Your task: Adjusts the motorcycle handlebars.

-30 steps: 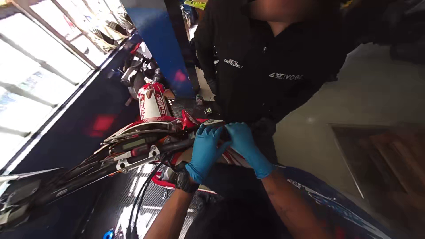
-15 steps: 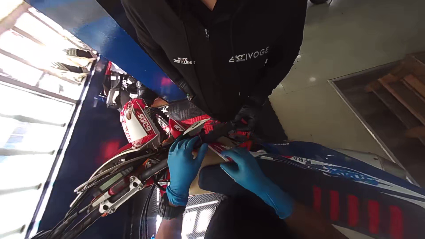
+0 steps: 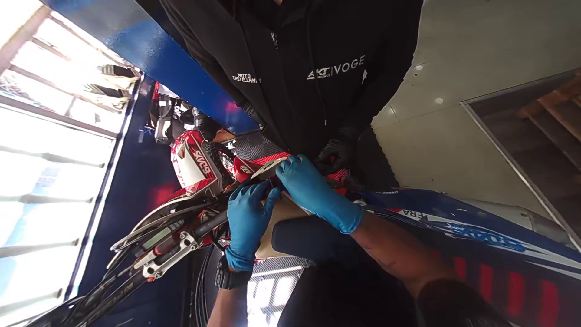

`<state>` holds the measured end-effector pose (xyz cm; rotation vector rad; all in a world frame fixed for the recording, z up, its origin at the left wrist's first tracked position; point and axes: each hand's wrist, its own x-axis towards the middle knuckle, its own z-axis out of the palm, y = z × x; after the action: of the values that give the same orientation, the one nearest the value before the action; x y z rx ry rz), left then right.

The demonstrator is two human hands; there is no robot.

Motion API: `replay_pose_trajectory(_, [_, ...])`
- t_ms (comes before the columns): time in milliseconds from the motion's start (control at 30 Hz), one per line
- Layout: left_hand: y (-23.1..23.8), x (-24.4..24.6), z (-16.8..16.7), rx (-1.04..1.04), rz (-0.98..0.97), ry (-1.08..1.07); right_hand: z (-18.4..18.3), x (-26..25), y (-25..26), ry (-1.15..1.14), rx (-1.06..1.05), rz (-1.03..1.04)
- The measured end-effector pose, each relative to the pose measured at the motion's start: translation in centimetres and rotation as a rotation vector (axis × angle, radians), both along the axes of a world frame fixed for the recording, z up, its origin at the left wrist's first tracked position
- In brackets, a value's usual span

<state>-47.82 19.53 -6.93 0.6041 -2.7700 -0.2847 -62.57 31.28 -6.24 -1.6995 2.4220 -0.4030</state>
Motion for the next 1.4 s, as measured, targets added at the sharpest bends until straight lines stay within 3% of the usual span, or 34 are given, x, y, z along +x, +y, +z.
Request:
replay_pose_trajectory(300, [0.0, 0.3, 0.1, 0.001, -0.020, 0.002, -1.6, 0.1, -0.3, -0.037, -0.091, -0.061])
replay_pose_trajectory(500, [-1.4, 1.5, 1.4, 0.141, -0.112, -0.151, -1.4, 0.0, -0.2, -0.043, -0.102, -0.043])
replay_pose_trajectory(733, [-1.0, 0.9, 0.6, 0.016, -0.064, -0.118, -1.8, 0.2, -0.1, 0.013, -0.140, -0.077])
replay_pose_trajectory(1067, [-0.9, 0.8, 0.2, 0.002, -0.088, -0.040, -1.5, 0.1, 0.2, -0.058, -0.138, -0.069])
replay_pose_trajectory(1400, [-0.6, 0.9, 0.5, 0.050, -0.048, -0.129, -1.4, 0.1, 0.7, -0.106, -0.110, -0.018])
